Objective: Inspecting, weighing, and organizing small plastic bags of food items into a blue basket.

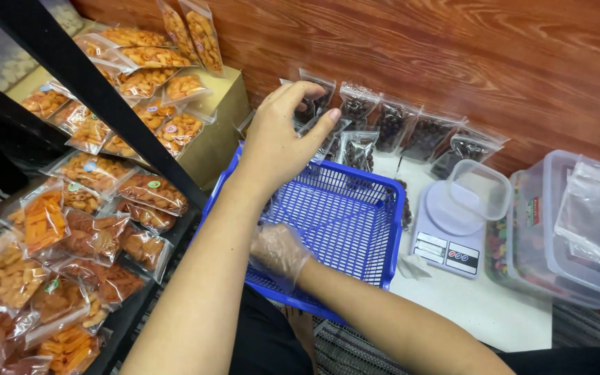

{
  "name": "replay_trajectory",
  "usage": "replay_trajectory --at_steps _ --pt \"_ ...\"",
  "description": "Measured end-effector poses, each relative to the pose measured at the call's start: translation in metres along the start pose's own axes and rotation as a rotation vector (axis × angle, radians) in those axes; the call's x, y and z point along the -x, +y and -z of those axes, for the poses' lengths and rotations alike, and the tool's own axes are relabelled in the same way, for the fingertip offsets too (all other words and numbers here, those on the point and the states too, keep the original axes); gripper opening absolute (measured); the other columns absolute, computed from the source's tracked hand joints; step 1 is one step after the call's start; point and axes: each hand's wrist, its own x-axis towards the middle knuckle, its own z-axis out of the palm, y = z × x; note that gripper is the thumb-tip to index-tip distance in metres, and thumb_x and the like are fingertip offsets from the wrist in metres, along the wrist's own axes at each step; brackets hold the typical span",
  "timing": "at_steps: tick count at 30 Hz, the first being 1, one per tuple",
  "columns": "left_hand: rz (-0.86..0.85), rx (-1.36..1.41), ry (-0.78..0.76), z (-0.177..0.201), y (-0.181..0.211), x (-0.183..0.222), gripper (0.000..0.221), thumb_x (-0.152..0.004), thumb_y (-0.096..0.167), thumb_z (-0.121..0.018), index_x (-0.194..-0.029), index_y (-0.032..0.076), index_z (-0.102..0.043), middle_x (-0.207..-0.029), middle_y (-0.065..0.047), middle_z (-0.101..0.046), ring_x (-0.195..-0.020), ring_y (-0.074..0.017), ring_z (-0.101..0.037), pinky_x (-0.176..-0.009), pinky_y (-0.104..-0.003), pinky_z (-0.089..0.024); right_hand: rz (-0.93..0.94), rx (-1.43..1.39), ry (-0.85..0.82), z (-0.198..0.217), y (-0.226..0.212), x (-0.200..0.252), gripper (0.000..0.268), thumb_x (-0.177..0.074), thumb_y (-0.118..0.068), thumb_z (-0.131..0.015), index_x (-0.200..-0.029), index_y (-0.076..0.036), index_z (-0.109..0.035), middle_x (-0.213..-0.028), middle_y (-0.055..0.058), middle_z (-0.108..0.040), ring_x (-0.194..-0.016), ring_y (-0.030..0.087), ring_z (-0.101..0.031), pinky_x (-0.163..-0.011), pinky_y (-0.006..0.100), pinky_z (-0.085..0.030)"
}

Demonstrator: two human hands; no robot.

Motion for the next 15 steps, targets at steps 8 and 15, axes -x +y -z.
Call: replay_trajectory --at_steps 8,15 --pt "0.022 0.056 -0.018 -0.001 0.012 -0.001 0.028 -0.094 0.032 -0.073 -0.113 0.012 -0.068 -0.104 -0.011 -0.071 -0.096 -0.0323 -0.071 -0.084 -0.044 -0.059 -0.234 -0.257 0.094 -0.026 0.042 -0.018 0.010 -0.083 -0.030 -0.074 -0.090 -0.026 -0.079 -0.092 -0.006 -0.078 -0.096 0.022 -0.074 -0.083 0.043 -0.057" --pt "0.008 0.066 -0.057 -0.001 0.014 -0.002 0.028 -0.094 0.031 -0.073 -0.113 0.010 -0.068 -0.104 -0.013 -0.071 -0.101 -0.0344 -0.070 -0.085 -0.044 -0.059 -0.043 -0.344 0.300 -0.072 0.114 -0.036 0.012 -0.079 -0.012 -0.083 -0.089 -0.017 -0.081 -0.083 -0.001 -0.077 -0.086 0.019 -0.075 -0.077 0.037 -0.059"
